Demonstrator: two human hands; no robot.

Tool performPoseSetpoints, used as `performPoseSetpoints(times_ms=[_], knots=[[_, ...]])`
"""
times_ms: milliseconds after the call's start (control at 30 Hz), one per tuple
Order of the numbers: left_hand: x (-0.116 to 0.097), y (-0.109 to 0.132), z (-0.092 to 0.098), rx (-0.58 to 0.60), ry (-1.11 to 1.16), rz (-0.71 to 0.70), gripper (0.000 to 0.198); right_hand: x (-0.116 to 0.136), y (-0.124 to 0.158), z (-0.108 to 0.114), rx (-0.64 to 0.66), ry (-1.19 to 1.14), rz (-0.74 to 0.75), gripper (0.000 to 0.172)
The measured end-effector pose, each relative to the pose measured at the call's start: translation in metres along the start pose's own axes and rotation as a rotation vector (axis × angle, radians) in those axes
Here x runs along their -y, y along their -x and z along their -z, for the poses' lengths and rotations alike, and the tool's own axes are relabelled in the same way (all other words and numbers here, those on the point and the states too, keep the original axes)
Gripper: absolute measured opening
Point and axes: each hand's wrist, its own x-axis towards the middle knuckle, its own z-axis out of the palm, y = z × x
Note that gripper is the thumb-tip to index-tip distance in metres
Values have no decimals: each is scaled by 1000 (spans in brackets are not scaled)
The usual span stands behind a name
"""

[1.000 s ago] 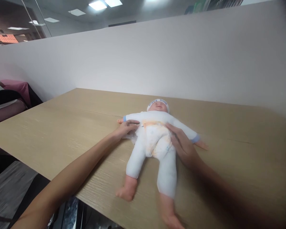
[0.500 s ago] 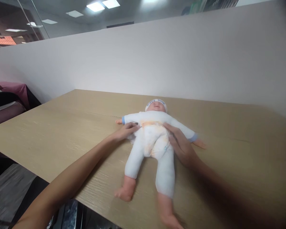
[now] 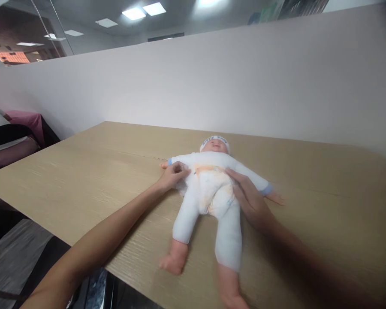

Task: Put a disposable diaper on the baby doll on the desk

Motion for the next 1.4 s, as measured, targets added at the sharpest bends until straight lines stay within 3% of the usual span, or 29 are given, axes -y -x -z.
performPoseSetpoints(times_ms=[133, 267, 333, 533, 667, 767, 833, 900, 967, 1067, 1200, 1300, 1400], knots=[[-10, 5, -4, -96, -2, -92, 44, 2, 0, 1, 9, -1, -8, 47], [-27, 20, -16, -189, -202, -296, 28, 3, 0, 2, 15, -4, -7, 47], [-34, 29, -22, -163, -338, -425, 21, 3, 0, 1, 15, -4, -5, 47], [-43, 49, -33, 109, -637, -670, 13, 0, 0, -1, 8, -8, 9, 47], [-42, 52, -34, 81, -639, -681, 14, 1, 0, -1, 10, -7, 3, 47], [-37, 52, -34, -65, -624, -715, 24, 3, -1, 0, 11, -8, -3, 48], [-32, 51, -35, -212, -613, -689, 57, 4, -1, 1, 8, -11, -6, 47], [-27, 50, -35, -311, -589, -555, 78, 4, -1, 1, 7, -12, -9, 47], [-21, 47, -34, -325, -515, -380, 76, 4, -1, 1, 7, -14, -11, 47], [-14, 39, -31, -239, -235, -160, 64, 3, 0, 1, 2, -19, -12, 47], [-10, 27, -25, -147, 183, -37, 67, 3, 0, 0, -3, -20, -9, 46], [-8, 21, -17, -186, 169, -46, 64, 3, -1, 0, 3, -21, -1, 46], [-1, 19, -8, -219, -55, -97, 54, 2, 0, 0, 15, -19, 0, 47]])
